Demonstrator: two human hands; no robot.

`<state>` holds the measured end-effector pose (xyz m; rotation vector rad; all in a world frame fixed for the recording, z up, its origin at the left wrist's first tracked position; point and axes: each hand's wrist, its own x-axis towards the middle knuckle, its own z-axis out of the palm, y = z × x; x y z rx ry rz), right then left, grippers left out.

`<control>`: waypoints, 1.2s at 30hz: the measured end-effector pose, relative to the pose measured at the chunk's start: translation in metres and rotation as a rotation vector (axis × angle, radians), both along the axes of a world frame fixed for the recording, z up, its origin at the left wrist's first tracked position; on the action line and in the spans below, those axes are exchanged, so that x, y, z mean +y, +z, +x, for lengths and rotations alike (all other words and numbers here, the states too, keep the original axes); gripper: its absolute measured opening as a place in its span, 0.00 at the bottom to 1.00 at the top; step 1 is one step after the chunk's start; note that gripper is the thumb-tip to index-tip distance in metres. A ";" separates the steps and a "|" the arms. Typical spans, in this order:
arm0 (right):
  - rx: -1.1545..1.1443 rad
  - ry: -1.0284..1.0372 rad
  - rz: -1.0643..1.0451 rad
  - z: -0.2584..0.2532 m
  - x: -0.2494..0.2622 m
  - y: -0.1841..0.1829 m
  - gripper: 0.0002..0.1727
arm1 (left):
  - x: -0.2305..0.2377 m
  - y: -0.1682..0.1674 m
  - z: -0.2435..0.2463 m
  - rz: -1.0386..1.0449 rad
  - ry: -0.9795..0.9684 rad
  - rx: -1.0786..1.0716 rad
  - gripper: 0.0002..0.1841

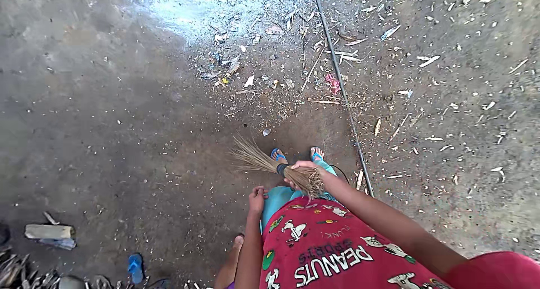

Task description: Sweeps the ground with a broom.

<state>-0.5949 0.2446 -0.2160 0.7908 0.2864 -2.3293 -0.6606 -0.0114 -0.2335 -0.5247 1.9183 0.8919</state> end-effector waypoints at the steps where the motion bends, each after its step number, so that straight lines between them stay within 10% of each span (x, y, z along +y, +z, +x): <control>1: -0.013 0.026 0.055 -0.005 -0.013 -0.002 0.19 | -0.008 -0.001 -0.004 -0.011 0.005 -0.003 0.19; 13: -0.308 -0.372 0.655 0.060 0.137 0.003 0.24 | -0.069 -0.021 -0.002 -0.055 0.010 -0.128 0.18; 18: -0.486 -0.245 1.204 0.026 0.085 0.023 0.16 | -0.059 -0.030 -0.007 0.007 0.058 -0.126 0.19; 21: -0.381 0.073 1.374 0.005 0.028 0.022 0.29 | -0.049 -0.039 -0.008 0.057 0.038 -0.156 0.19; 26: -0.160 0.295 0.990 -0.016 -0.025 0.039 0.42 | -0.011 -0.023 -0.009 0.283 0.126 -0.254 0.27; 29: -0.035 0.408 0.600 -0.033 -0.055 0.028 0.42 | 0.016 -0.007 -0.017 0.487 0.618 -0.353 0.39; 32: 0.070 0.634 0.334 -0.063 -0.083 0.024 0.40 | 0.031 -0.006 -0.016 0.317 1.109 -0.221 0.19; 36: 0.092 0.932 0.274 -0.093 -0.100 0.016 0.35 | 0.013 0.001 -0.012 0.255 1.193 -0.279 0.11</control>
